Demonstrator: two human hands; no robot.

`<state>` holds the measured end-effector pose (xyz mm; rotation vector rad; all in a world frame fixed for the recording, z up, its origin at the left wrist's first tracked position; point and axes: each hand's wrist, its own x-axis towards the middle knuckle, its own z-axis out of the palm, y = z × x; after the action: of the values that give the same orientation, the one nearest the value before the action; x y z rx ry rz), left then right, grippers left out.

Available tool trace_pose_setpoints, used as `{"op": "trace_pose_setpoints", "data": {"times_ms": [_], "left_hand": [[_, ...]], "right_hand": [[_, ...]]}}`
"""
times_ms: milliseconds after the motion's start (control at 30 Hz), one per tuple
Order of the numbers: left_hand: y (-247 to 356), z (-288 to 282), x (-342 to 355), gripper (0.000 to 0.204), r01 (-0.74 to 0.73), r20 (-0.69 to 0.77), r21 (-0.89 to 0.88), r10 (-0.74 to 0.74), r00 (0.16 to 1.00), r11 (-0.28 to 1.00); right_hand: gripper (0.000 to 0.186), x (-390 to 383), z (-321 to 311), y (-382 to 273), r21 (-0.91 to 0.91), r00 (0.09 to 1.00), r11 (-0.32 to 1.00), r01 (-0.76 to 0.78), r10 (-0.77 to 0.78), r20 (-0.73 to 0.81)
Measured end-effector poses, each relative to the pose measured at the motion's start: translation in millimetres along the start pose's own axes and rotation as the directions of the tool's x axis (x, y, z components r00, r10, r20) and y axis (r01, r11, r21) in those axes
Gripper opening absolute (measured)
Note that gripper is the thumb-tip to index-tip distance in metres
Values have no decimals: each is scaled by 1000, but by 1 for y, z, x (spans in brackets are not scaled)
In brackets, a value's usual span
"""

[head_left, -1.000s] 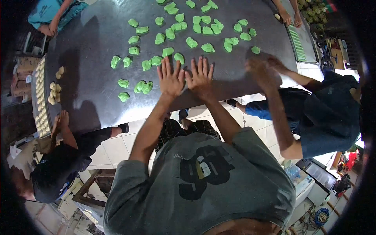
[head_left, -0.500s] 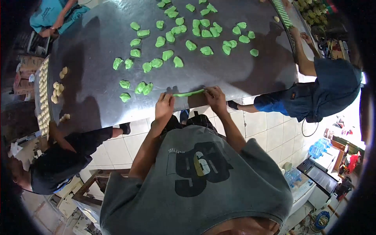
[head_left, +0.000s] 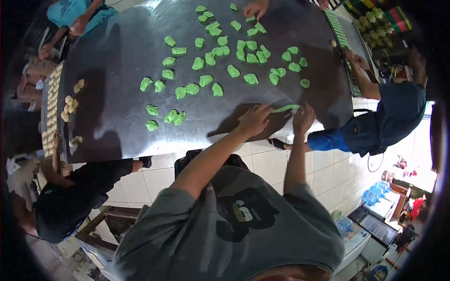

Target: Portioning and rolling green dough into long strips and placing them onto a baking tray.

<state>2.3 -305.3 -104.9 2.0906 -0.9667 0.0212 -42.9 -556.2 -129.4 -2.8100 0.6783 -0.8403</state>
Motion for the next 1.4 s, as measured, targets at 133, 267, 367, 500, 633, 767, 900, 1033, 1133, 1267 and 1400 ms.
{"op": "trace_pose_setpoints", "data": {"times_ms": [133,267,367,500,633,767,900,1033,1133,1267,1400], "left_hand": [[-53,-60,-101,45,63,-25,-49,-64,998,997],[-43,-108,-154,44,41,-8,-2,-41,999,999],[-39,-101,-164,38,133,-68,-38,-135,989,990],[-40,-95,-164,40,166,-234,135,-131,963,977],[-36,-101,-164,38,143,-294,193,-82,952,971],[-38,-94,-163,33,169,-281,198,-109,954,965],[-34,-97,-161,35,185,-203,198,-145,968,963],[-45,-88,-163,35,159,-179,141,-133,975,977],[-41,-92,-158,34,186,-263,29,-172,949,982],[-40,-87,-154,44,302,-296,-152,-334,895,941],[-32,-97,-130,47,156,-161,36,-149,976,987]], "right_hand": [[40,-30,31,-131,583,897,756,-298,14,441],[58,-41,60,-265,615,989,788,33,-113,91],[46,-19,70,-306,427,817,904,-8,-241,525],[29,20,8,-284,650,219,745,-150,-617,756],[40,-98,-40,-184,561,809,774,295,-514,284],[74,-144,-58,-174,289,522,853,436,-500,691],[70,-29,39,-245,223,759,847,483,-531,377],[75,26,100,-275,190,916,934,304,-341,211],[81,-25,47,-266,141,873,928,345,-373,316],[83,-142,-29,-227,234,771,919,317,-393,500],[62,-159,-79,-190,332,719,907,259,-411,561]]}}
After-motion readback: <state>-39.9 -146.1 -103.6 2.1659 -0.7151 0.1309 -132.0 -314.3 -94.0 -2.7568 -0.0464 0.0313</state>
